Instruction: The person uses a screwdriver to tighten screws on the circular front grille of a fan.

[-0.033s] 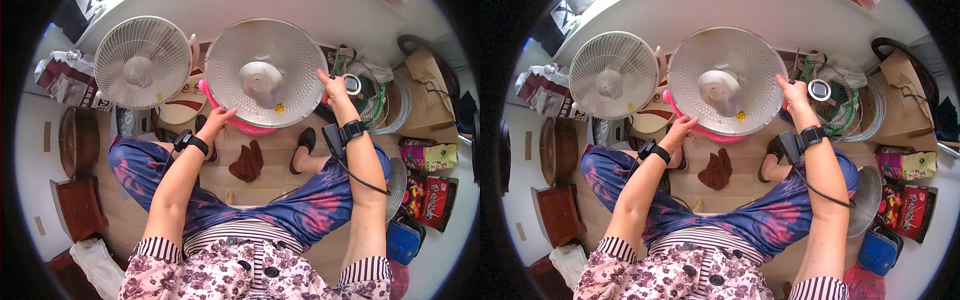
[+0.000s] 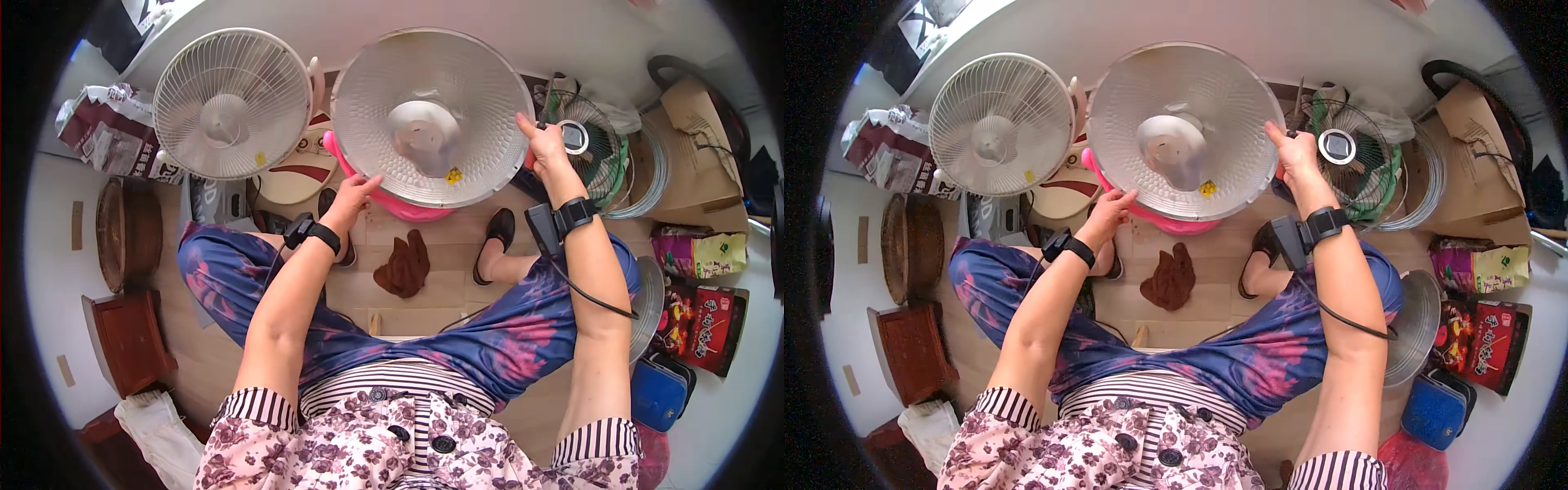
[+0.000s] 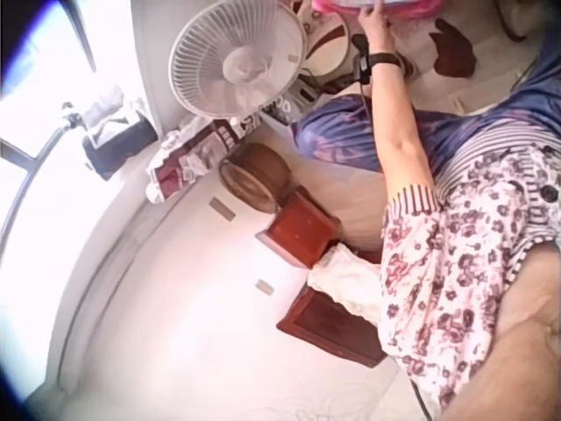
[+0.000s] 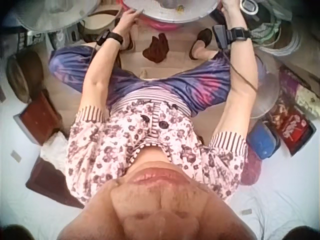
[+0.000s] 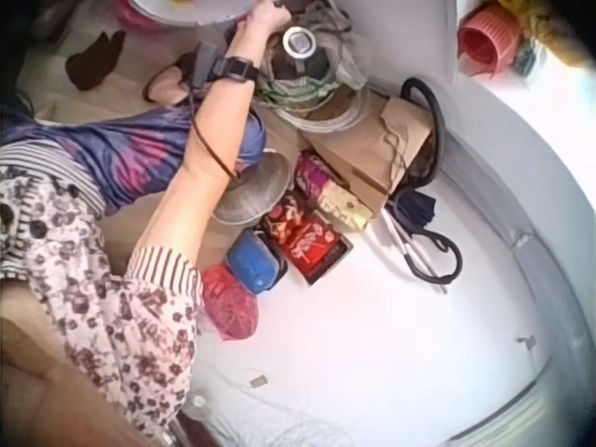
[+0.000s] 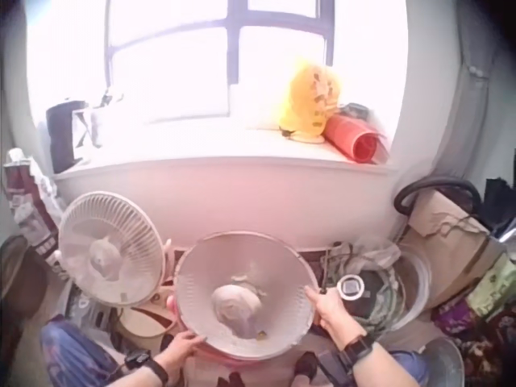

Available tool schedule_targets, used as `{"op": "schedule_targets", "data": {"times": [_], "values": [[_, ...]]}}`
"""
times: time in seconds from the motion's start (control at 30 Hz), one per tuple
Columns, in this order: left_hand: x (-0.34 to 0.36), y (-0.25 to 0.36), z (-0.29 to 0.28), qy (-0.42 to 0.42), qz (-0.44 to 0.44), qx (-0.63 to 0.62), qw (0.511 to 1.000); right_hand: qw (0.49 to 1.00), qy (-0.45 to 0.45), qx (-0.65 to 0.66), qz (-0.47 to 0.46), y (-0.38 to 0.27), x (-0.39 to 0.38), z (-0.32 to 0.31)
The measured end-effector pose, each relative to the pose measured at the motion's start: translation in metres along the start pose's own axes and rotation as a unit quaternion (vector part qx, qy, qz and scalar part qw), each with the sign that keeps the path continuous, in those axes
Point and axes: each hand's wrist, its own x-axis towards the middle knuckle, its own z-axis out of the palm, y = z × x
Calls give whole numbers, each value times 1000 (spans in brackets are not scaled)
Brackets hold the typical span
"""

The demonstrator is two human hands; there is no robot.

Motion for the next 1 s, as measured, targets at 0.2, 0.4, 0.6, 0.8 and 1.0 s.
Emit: {"op": "schedule_targets", "data": {"times": [0.2, 0.4, 0.6, 0.8, 1.0], "values": [[7, 6, -4, 44, 77, -40, 995, 993, -70, -88, 16, -13, -15, -26], [9, 8, -12, 76, 132, 2, 988, 985, -103, -134, 13, -29, -35, -26], [5, 17, -22, 122, 205, 16, 971, 978, -164, -124, -37, -37, -42, -36], [-7, 26, -24, 135, 205, -8, 969, 973, -167, -139, -73, -45, -59, -27], [-2, 30, -29, 163, 226, 37, 960, 968, -150, -151, -130, -43, -51, -30]]}}
